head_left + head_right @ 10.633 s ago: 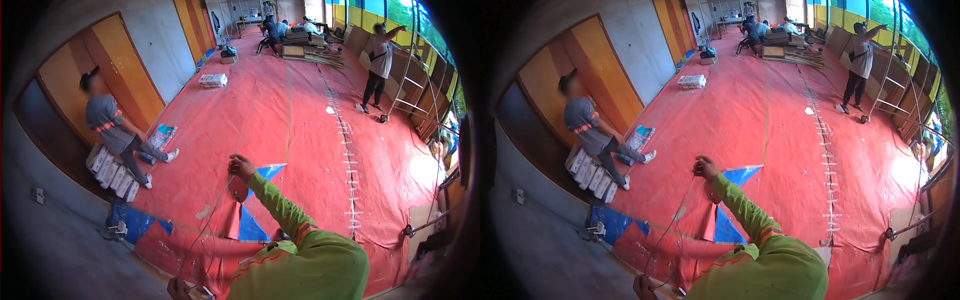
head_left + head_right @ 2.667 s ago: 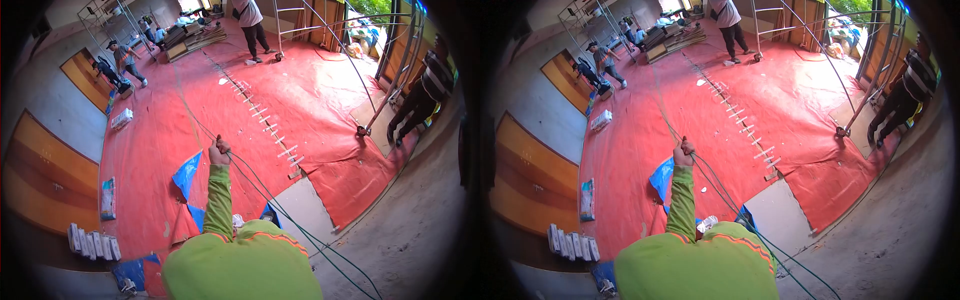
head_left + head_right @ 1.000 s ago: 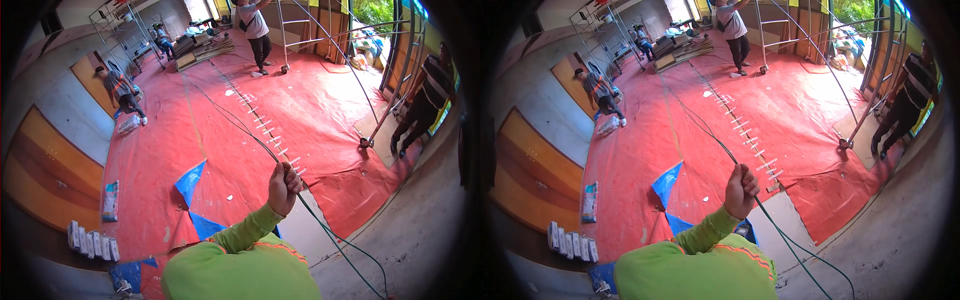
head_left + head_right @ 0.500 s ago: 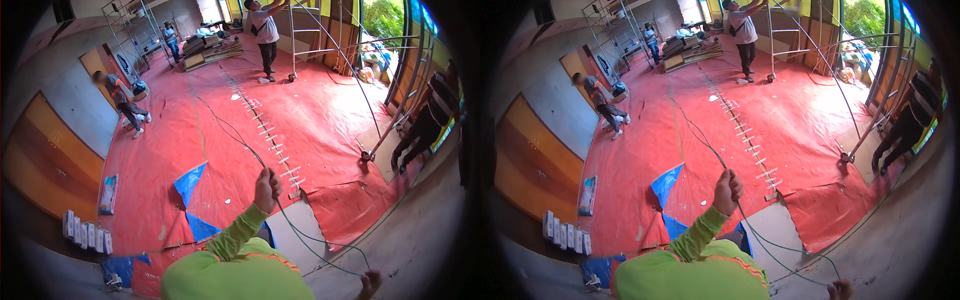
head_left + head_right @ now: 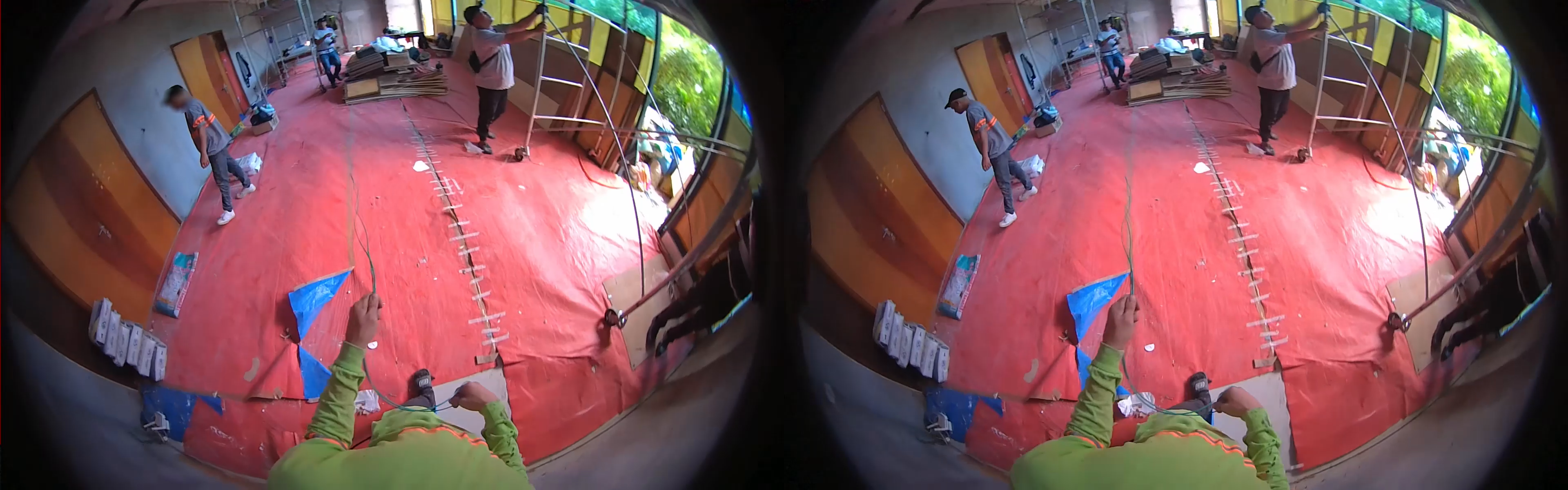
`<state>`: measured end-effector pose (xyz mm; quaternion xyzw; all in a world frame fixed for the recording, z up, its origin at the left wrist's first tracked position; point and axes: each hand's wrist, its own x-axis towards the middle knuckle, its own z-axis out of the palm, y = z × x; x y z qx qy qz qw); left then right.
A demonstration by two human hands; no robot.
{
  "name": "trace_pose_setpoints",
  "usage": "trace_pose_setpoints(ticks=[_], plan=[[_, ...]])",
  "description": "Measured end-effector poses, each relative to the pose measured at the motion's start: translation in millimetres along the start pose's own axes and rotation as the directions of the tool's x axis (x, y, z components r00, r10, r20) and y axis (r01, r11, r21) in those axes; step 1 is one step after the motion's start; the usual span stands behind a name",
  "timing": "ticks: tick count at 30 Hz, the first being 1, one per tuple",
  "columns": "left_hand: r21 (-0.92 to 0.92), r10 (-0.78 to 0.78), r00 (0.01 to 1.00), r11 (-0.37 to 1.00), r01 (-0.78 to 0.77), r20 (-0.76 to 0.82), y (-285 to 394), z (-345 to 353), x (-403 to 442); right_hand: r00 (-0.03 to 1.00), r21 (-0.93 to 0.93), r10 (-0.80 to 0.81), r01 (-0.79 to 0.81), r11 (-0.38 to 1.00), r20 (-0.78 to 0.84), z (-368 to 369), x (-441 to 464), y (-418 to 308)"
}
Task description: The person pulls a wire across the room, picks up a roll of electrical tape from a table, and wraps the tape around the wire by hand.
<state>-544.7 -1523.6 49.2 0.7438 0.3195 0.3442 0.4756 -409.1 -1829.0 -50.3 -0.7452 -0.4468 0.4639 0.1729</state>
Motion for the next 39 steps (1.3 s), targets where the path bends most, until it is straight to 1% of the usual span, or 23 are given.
trace_pose_setpoints(ticks=[1,3,4,5,6,7,8,9,10,11,12,14,16,19,21,23,25,27,29,31,34,37,39], plan=[[0.054,-0.001,1.000,0.999,0.001,-0.011,-6.5,-8.7,12.7,0.985,-0.136,-0.081,0.102,0.985,0.156,-19.4,21.5,-6.3],[0.178,-0.014,0.999,0.984,0.019,-0.030,-19.3,-31.9,33.1,0.925,-0.285,0.010,0.107,0.953,0.380,-54.2,59.3,-28.2],[0.233,0.049,0.998,0.972,-0.036,-0.050,-25.8,-43.9,41.6,0.874,-0.348,0.068,0.119,0.930,0.481,-70.2,74.5,-44.2],[0.286,0.113,0.992,0.954,-0.091,-0.063,-31.7,-52.5,50.5,0.856,-0.282,0.065,0.097,0.955,0.513,-92.9,82.4,-67.1],[0.336,0.177,0.981,0.931,-0.143,-0.073,-36.4,-59.3,59.4,0.819,-0.262,-0.045,0.235,0.936,0.572,-103.5,115.5,-57.6],[0.367,0.145,0.988,0.923,-0.117,-0.052,-35.3,-67.6,66.2,0.824,-0.175,-0.267,0.398,0.900,0.500,-119.8,128.2,-72.1],[0.401,0.108,0.994,0.912,-0.089,-0.027,-30.1,-77.5,70.6,0.793,0.077,-0.374,0.387,0.919,0.480,-113.0,184.2,-45.8],[0.437,0.070,0.998,0.897,-0.064,0.002,-28.2,-86.2,73.1,0.856,0.234,-0.376,0.308,0.922,0.356,-124.9,194.0,-87.0],[0.439,0.057,0.998,0.897,-0.063,0.026,-30.9,-91.2,74.2,0.931,0.421,-0.289,0.174,0.890,0.225,-117.5,227.4,-103.2],[0.438,0.049,0.998,0.897,-0.066,0.051,-34.3,-92.2,74.9,0.955,0.641,-0.185,-0.006,0.768,0.231,-119.8,246.8,-137.6],[0.433,0.044,0.996,0.899,-0.071,0.072,-38.6,-91.8,74.7,0.918,0.765,-0.210,-0.135,0.630,0.335,-118.2,272.4,-164.6],[0.453,0.064,0.993,0.885,-0.104,0.104,-51.5,-89.0,64.4,0.885,0.902,-0.263,-0.302,0.308,0.385,-104.8,317.2,-215.7],[0.507,0.045,0.993,0.857,-0.096,0.112,-64.2,-86.9,55.7,0.885,0.916,-0.254,-0.347,0.200,0.390,-108.3,349.9,-273.3],[0.634,-0.090,0.992,0.773,0.013,0.090,-65.2,-99.5,37.8,0.952,0.971,-0.240,-0.219,-0.100,0.190,-117.1,438.5,-316.6],[0.726,-0.262,0.965,0.665,0.177,0.004,-76.9,-117.9,25.2,0.940,0.955,-0.211,-0.287,-0.071,0.267,-139.3,502.5,-322.8],[0.762,-0.253,0.966,0.616,0.201,-0.051,-101.4,-131.8,15.2,0.922,0.937,-0.185,-0.350,-0.018,0.341,-144.9,555.4,-314.6],[0.836,-0.387,0.912,0.448,0.317,-0.139,-153.8,-138.1,-0.7,0.902,0.920,-0.187,-0.389,0.043,0.389,-152.6,611.1,-313.3],[0.879,-0.383,0.900,0.331,0.343,-0.207,-200.3,-141.8,-15.4,0.860,0.873,-0.159,-0.486,0.036,0.485,-151.8,665.9,-310.5],[0.794,-0.628,0.695,0.196,0.576,-0.350,-179.6,-133.3,11.6,0.846,0.849,-0.066,-0.527,0.047,0.529,-164.7,698.9,-322.9],[0.727,-0.578,0.632,0.095,0.680,-0.517,-196.6,-119.8,30.1,0.844,0.841,0.029,-0.535,0.079,0.535,-181.0,736.8,-336.2],[0.633,-0.524,0.557,0.043,0.773,-0.644,-217.0,-101.6,55.6,0.842,0.841,-0.040,-0.531,0.108,0.537,-198.1,816.1,-353.2],[0.649,-0.231,0.689,0.232,0.724,-0.687,-217.3,-83.8,82.0,0.830,0.841,-0.146,-0.521,0.143,0.539,-210.7,888.4,-369.8],[0.418,-0.393,0.408,0.064,0.906,-0.824,-238.6,-77.9,87.6,0.863,0.857,-0.070,-0.483,0.182,0.501,-225.8,929.5,-397.4]])
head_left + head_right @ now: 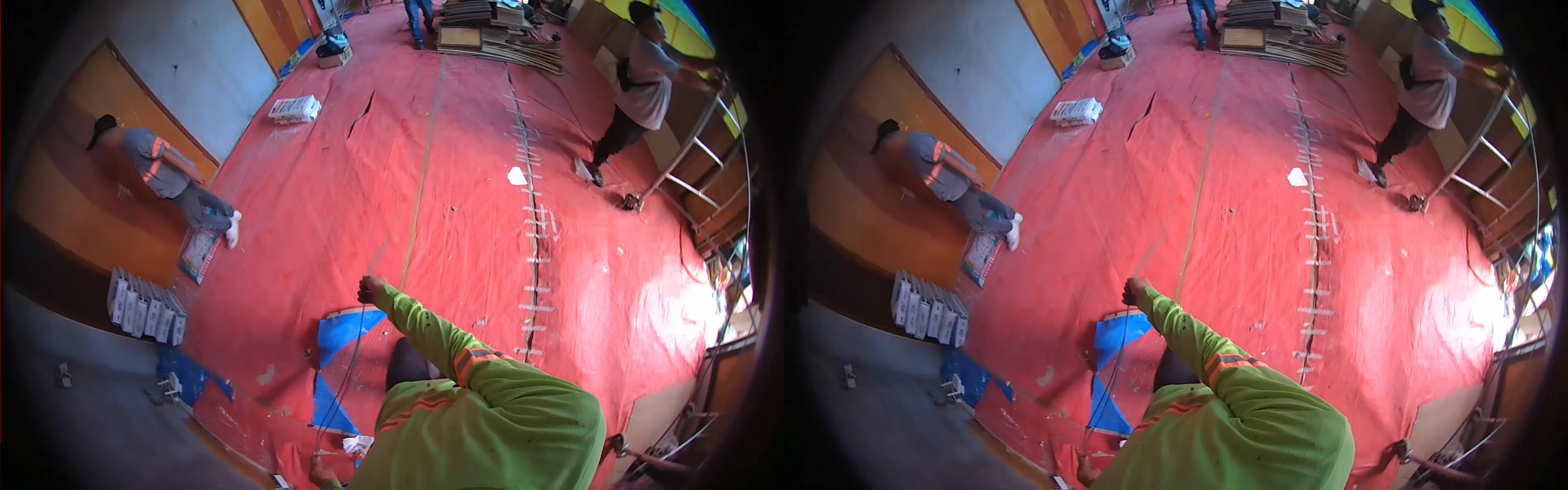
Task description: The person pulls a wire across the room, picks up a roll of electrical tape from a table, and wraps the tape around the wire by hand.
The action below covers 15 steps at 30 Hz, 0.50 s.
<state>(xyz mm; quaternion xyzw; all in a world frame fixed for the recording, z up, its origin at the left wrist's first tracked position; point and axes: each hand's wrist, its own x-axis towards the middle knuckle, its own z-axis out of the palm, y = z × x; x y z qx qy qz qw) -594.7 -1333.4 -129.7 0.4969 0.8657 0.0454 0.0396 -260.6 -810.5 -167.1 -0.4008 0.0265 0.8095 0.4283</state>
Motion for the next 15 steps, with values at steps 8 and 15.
trace_pose_setpoints(ticks=[8,15], plan=[[0.048,-0.528,0.830,0.838,0.544,-0.181,105.8,13.3,246.8,0.996,-0.057,0.052,-0.048,0.997,0.066,68.1,192.6,-146.8],[-0.005,-0.694,0.676,0.699,0.715,-0.248,161.9,-34.8,503.8,0.966,-0.059,0.071,-0.059,0.997,0.248,209.9,288.4,-248.6]])
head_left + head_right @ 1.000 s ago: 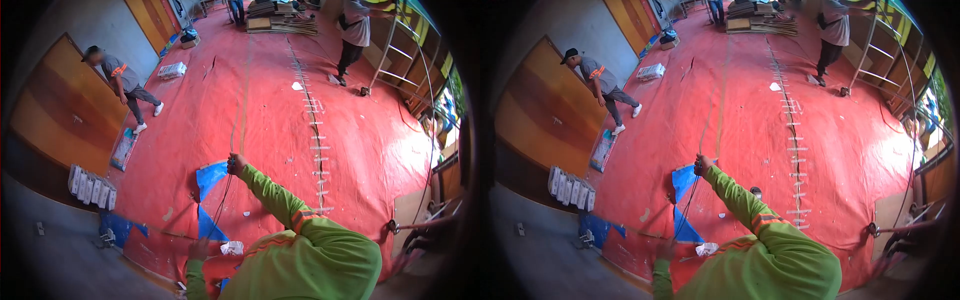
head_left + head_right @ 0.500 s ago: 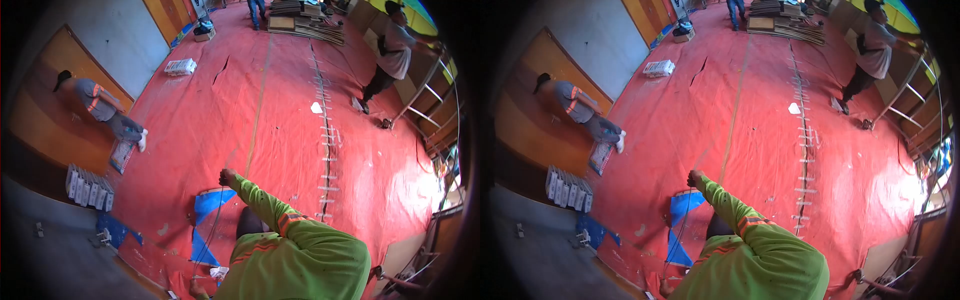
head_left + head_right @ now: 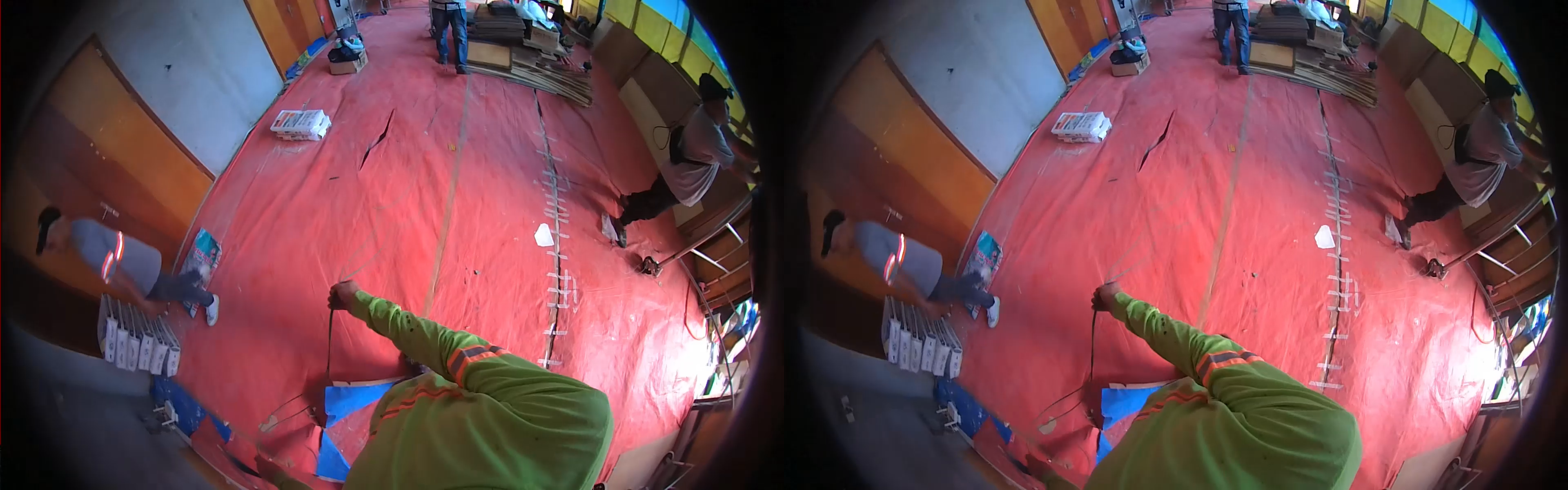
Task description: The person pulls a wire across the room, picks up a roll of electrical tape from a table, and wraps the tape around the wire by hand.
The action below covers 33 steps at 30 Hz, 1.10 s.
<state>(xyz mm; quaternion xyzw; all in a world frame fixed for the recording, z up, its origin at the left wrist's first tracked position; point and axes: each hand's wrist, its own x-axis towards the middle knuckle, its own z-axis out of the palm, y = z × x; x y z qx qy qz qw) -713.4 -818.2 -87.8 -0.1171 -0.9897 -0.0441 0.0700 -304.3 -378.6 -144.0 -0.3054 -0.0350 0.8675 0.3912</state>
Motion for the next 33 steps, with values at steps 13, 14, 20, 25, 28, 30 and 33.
trace_pose_setpoints(ticks=[13,14,20,25,28,30,33], plan=[[-0.042,0.115,0.979,0.993,-0.110,0.168,463.6,102.1,-109.9,0.758,-0.727,0.646,0.395,-0.562,-0.088,-33.7,106.7,-254.3],[-0.065,0.143,0.967,0.989,-0.133,0.210,502.9,110.5,-127.8,0.814,-0.730,0.579,0.366,-0.577,-0.050,-28.1,114.9,-318.1],[-0.194,0.285,0.784,0.958,-0.211,0.552,743.2,143.6,-223.7,0.913,-0.932,-0.299,0.181,-0.313,0.278,-51.7,273.1,-664.3],[-0.214,0.253,0.572,0.967,-0.135,0.780,949.9,197.1,-267.0,0.893,-0.954,-0.350,0.299,-0.004,0.282,-114.1,362.9,-880.7],[-0.152,0.171,0.502,0.985,-0.079,0.848,1095.0,224.2,-246.4,0.803,-0.916,-0.496,0.146,-0.374,0.330,-179.5,371.9,-990.1],[-0.139,0.160,0.469,0.987,-0.080,0.868,1221.0,233.1,-228.7,0.871,-0.907,-0.486,-0.259,-0.333,-0.070,-247.3,373.9,-1032.5],[-0.189,0.242,0.407,0.968,-0.166,0.881,1438.6,244.2,-215.8,0.819,-0.866,-0.522,-0.422,-0.268,-0.238,-325.8,335.9,-1043.1]])
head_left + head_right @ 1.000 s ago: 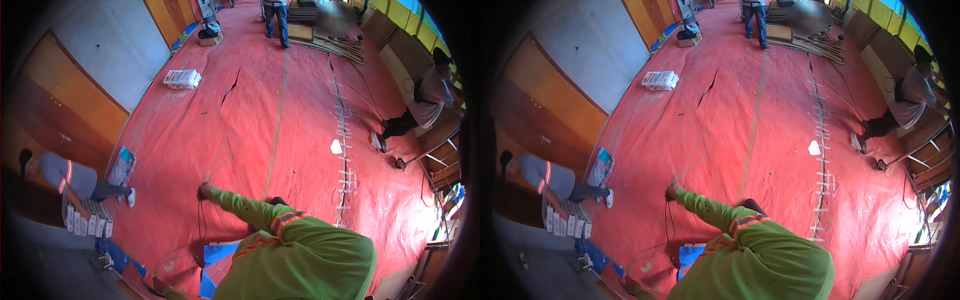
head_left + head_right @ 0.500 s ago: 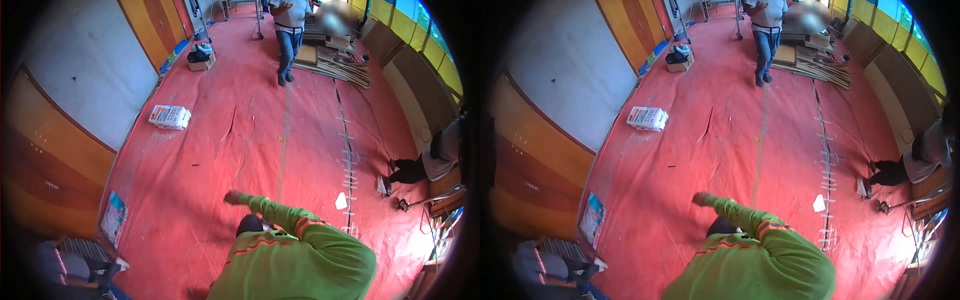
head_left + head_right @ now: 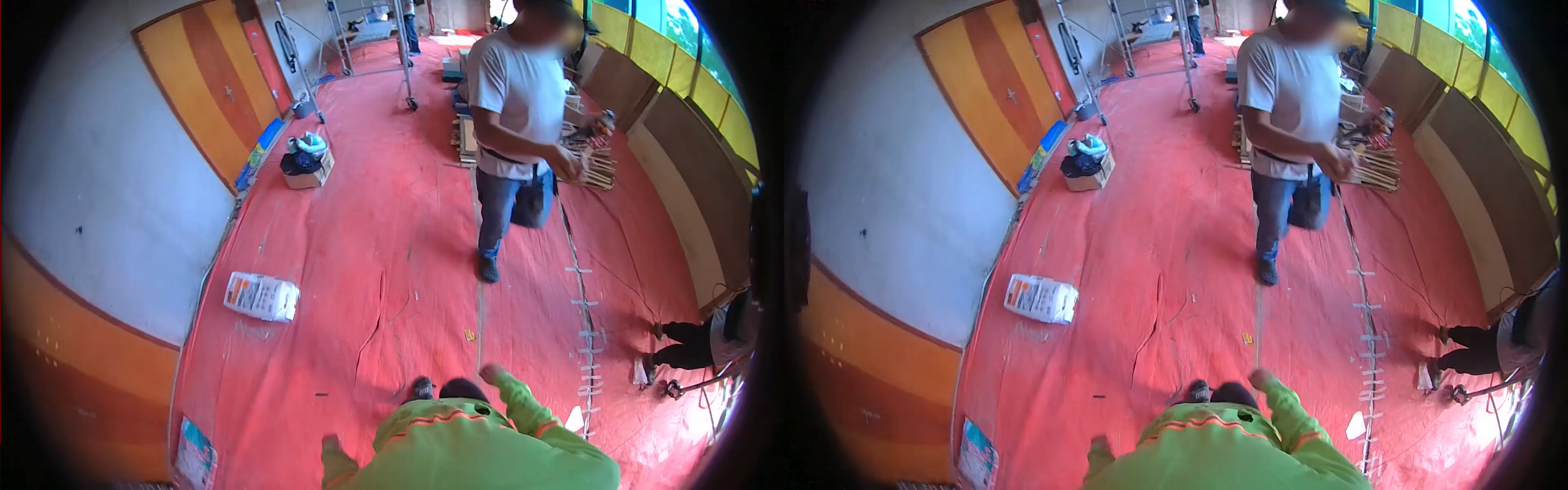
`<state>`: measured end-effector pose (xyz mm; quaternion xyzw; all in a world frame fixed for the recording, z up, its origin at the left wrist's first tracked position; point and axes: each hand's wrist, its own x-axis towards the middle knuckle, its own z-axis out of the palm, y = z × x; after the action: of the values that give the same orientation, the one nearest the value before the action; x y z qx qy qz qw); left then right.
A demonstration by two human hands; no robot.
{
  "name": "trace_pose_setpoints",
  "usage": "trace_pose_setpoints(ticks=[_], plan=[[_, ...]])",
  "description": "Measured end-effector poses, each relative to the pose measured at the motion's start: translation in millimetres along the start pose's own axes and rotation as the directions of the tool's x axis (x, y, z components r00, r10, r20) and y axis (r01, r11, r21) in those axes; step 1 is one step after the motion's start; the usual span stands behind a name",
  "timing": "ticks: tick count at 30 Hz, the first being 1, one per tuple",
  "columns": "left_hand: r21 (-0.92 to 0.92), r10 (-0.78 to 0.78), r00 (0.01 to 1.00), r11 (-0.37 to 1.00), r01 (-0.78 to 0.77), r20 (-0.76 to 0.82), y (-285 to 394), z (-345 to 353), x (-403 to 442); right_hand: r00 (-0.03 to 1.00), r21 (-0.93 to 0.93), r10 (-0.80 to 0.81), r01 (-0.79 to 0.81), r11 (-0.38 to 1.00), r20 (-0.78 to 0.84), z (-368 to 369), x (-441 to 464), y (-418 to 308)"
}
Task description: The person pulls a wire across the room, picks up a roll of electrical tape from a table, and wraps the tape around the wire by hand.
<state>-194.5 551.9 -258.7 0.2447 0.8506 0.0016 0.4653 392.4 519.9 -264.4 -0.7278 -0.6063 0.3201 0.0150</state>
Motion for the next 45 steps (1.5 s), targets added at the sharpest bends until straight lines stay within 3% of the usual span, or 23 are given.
trace_pose_setpoints(ticks=[1,4,6,7,9,11,13,15,17,20,21,22,25,26,27,30,33,35,37,38,40,42,45], plan=[[0.030,0.055,0.998,0.998,-0.055,0.016,68.8,-0.4,22.7,0.950,-0.018,0.249,-0.250,0.968,0.191,17.6,3.5,21.0],[0.087,0.341,0.938,0.934,-0.346,0.069,289.8,21.1,86.4,0.847,0.179,0.434,-0.499,0.848,0.307,17.8,-20.0,52.4],[0.125,0.661,0.743,0.733,-0.669,0.103,435.8,59.0,134.8,0.763,0.254,0.527,-0.631,0.733,0.375,1.4,-2.9,54.5],[0.234,0.834,0.542,0.510,-0.828,0.101,509.5,77.9,146.2,0.727,0.284,0.555,-0.677,0.679,0.404,-8.6,13.8,54.0],[-0.240,0.699,0.686,0.715,-0.657,0.205,626.7,115.4,121.3,0.684,0.337,0.581,-0.727,0.599,0.441,-32.8,62.2,55.4],[-0.261,0.790,0.595,0.611,-0.747,0.146,712.3,161.2,114.4,0.674,0.392,0.586,-0.738,0.549,0.449,-67.7,123.6,58.7],[-0.280,0.747,0.611,0.665,-0.692,0.264,773.0,202.4,117.4,0.697,0.455,0.584,-0.715,0.530,0.415,-115.2,198.7,70.1],[-0.046,0.656,0.647,0.715,-0.698,0.389,817.4,220.7,108.4,0.730,0.519,0.580,-0.675,0.525,0.362,-166.2,267.9,82.5],[0.141,0.413,0.736,0.816,-0.561,0.536,853.7,206.5,81.6,0.776,0.548,0.581,-0.605,0.577,0.245,-216.4,339.2,103.6],[-0.128,0.299,0.833,0.954,-0.271,0.465,890.4,196.2,122.7,0.814,0.572,0.581,-0.479,0.666,0.006,-299.0,463.4,153.5],[-0.244,0.270,0.874,0.952,-0.182,0.404,905.2,191.1,136.3,0.744,0.857,0.582,-0.495,0.147,0.329,-341.5,511.1,167.4],[-0.259,0.140,0.933,0.964,-0.053,0.331,915.6,187.1,157.7,0.779,0.861,0.571,-0.454,0.228,0.259,-383.5,548.5,179.7],[-0.290,0.017,0.993,0.957,0.018,0.116,975.4,183.2,178.8,0.766,0.914,0.573,-0.399,0.068,0.292,-477.2,662.9,199.2],[-0.291,-0.029,0.996,0.955,0.052,0.083,1006.6,184.1,184.8,0.710,0.890,0.629,-0.451,0.061,0.317,-494.1,697.7,195.0],[-0.286,-0.065,0.996,0.955,0.079,0.059,1041.1,185.9,191.7,0.671,0.842,0.681,-0.518,0.151,0.291,-528.1,719.0,174.1],[-0.232,-0.080,0.992,0.967,0.102,0.099,1192.3,217.4,215.2,0.746,0.776,0.626,-0.527,0.346,0.227,-584.4,826.3,199.0],[-0.150,0.087,0.972,0.987,-0.055,0.218,1368.3,256.7,243.3,0.756,0.795,0.614,-0.508,0.332,0.227,-669.4,913.9,219.2],[-0.055,0.334,0.898,0.942,-0.332,0.288,1502.2,285.5,250.1,0.754,0.840,0.622,-0.465,0.279,0.211,-727.3,971.3,238.0],[-0.184,0.580,0.757,0.814,-0.550,0.303,1646.6,331.5,248.6,0.747,0.873,0.634,-0.430,0.229,0.201,-773.7,1032.3,260.0],[-0.216,0.572,0.722,0.819,-0.532,0.390,1722.8,345.8,236.9,0.744,0.883,0.639,-0.417,0.214,0.197,-793.5,1065.8,271.9],[-0.348,0.761,0.515,0.642,-0.683,0.395,1870.4,400.2,260.7,0.734,0.894,0.651,-0.404,0.193,0.191,-836.0,1134.6,295.1],[-0.389,0.843,0.401,0.525,-0.757,0.358,2015.0,429.4,169.0,0.729,0.893,0.659,-0.404,0.196,0.185,-873.8,1208.4,324.0],[-0.461,0.900,0.221,0.388,-0.798,0.376,2158.6,472.7,139.5,0.729,0.876,0.661,-0.424,0.232,0.178,-944.6,1324.3,368.1]])
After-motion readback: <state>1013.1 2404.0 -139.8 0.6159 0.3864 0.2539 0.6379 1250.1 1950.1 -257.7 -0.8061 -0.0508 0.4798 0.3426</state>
